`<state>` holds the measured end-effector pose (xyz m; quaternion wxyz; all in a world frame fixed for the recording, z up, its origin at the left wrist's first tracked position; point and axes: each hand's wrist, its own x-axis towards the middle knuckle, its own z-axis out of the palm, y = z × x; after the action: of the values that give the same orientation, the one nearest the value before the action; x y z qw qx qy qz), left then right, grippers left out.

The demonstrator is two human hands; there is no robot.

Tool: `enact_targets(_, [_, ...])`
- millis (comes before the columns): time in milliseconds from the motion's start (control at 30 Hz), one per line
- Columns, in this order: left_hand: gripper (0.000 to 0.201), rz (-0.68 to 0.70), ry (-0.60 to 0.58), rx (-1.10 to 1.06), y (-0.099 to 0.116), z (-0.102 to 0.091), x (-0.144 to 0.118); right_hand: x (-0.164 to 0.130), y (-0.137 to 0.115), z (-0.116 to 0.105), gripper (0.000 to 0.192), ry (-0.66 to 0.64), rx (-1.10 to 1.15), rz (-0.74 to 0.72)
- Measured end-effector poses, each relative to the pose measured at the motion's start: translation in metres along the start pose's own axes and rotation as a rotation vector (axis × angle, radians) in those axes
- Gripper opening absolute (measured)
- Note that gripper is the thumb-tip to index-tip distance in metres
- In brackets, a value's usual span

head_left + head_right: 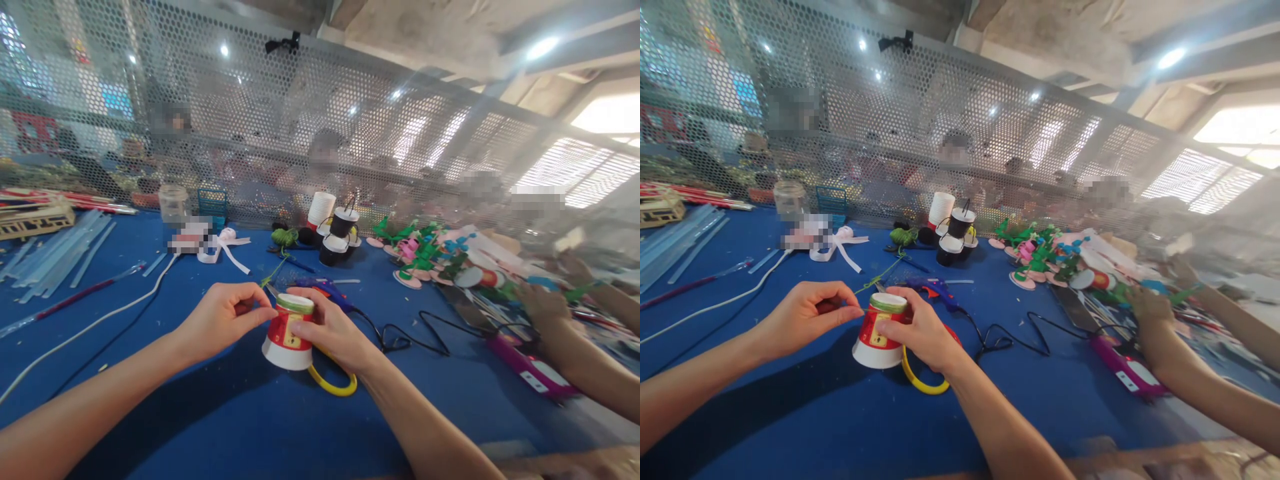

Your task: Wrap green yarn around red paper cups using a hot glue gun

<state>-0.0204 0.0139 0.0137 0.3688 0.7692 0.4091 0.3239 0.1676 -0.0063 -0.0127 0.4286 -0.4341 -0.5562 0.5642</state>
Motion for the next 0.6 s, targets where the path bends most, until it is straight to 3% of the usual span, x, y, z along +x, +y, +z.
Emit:
enact_targets(200, [0.025, 0.002, 0.072, -0.029, -0.0042, 0.0034, 0.0003, -0.0009, -0.0023, 0.0007, 0.05, -0.003, 0.0, 0.022])
enact_targets(600, [0.02, -0.022, 0.049, -0.193, -0.003, 0.0048, 0.0029, -0.0039, -0.0072, 0.0023, 0.049, -0.058, 0.163, 0.025])
